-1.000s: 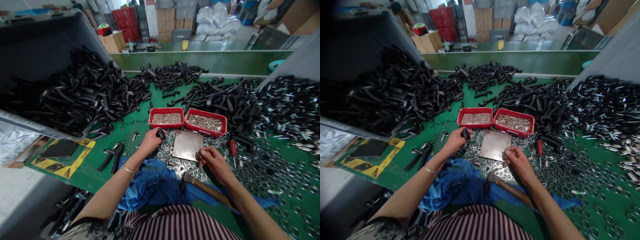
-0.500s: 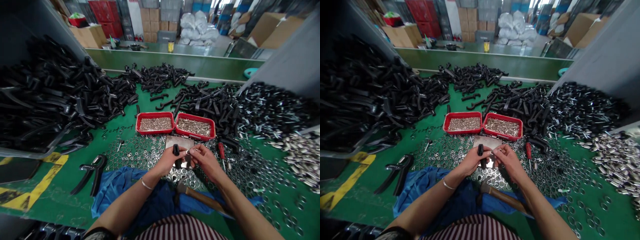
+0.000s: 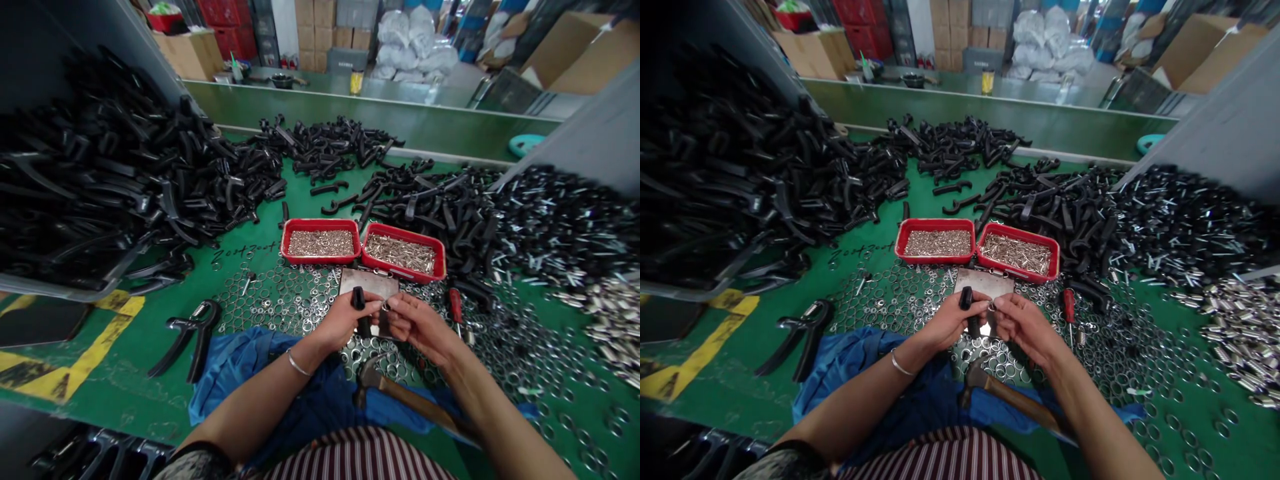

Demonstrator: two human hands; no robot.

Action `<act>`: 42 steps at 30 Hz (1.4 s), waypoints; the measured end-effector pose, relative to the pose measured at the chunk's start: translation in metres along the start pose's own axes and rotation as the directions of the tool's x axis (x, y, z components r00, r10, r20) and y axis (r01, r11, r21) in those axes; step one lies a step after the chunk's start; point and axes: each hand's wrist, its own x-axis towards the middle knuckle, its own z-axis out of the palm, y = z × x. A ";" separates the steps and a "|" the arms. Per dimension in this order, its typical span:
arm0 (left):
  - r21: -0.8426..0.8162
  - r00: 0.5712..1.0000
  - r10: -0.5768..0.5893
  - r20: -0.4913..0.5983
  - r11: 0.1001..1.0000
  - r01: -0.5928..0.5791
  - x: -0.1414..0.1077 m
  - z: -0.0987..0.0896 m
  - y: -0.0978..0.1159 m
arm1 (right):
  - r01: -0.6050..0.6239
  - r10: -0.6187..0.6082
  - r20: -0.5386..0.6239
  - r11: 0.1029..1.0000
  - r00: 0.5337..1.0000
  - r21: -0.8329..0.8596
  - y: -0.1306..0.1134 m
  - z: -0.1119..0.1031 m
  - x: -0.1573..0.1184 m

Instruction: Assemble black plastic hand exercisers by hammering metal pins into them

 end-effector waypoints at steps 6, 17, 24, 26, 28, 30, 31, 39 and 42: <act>0.121 0.997 0.069 0.022 0.990 -0.071 0.000 -0.003 0.000 | -0.025 0.025 -0.004 0.999 1.000 -0.033 0.000 -0.008 0.005; 0.320 0.981 0.119 0.155 0.933 -0.164 0.000 -0.012 0.021 | 0.297 -0.483 0.048 0.454 0.874 -0.840 -0.022 -0.033 -0.009; 0.444 0.962 0.259 0.087 0.854 -0.270 -0.005 -0.006 0.016 | 0.292 -0.553 -0.038 0.495 0.832 -0.819 -0.004 -0.010 -0.017; 0.504 0.953 0.302 0.038 0.817 -0.279 -0.005 -0.006 0.013 | 0.321 -0.555 -0.061 0.565 0.830 -0.760 -0.004 -0.003 -0.016; 0.550 0.948 0.316 0.022 0.788 -0.275 -0.004 -0.006 0.009 | 0.360 -0.572 -0.094 0.628 0.815 -0.690 -0.003 0.005 -0.015; 0.569 0.947 0.320 0.011 0.777 -0.269 -0.005 -0.005 0.006 | 0.386 -0.588 -0.127 0.664 0.799 -0.641 0.000 0.014 -0.014; 0.567 0.947 0.321 0.003 0.779 -0.266 -0.006 -0.004 0.005 | 0.393 -0.595 -0.143 0.674 0.791 -0.626 0.001 0.018 -0.013; 0.461 0.989 0.111 0.101 0.875 -0.146 -0.017 0.009 0.012 | 0.370 -0.613 -0.162 0.643 0.773 -0.670 0.008 0.028 -0.009; 0.377 0.897 -0.115 0.426 0.924 -0.061 -0.025 0.012 0.020 | 0.356 -0.516 -0.034 0.635 0.856 -0.686 -0.006 0.020 -0.009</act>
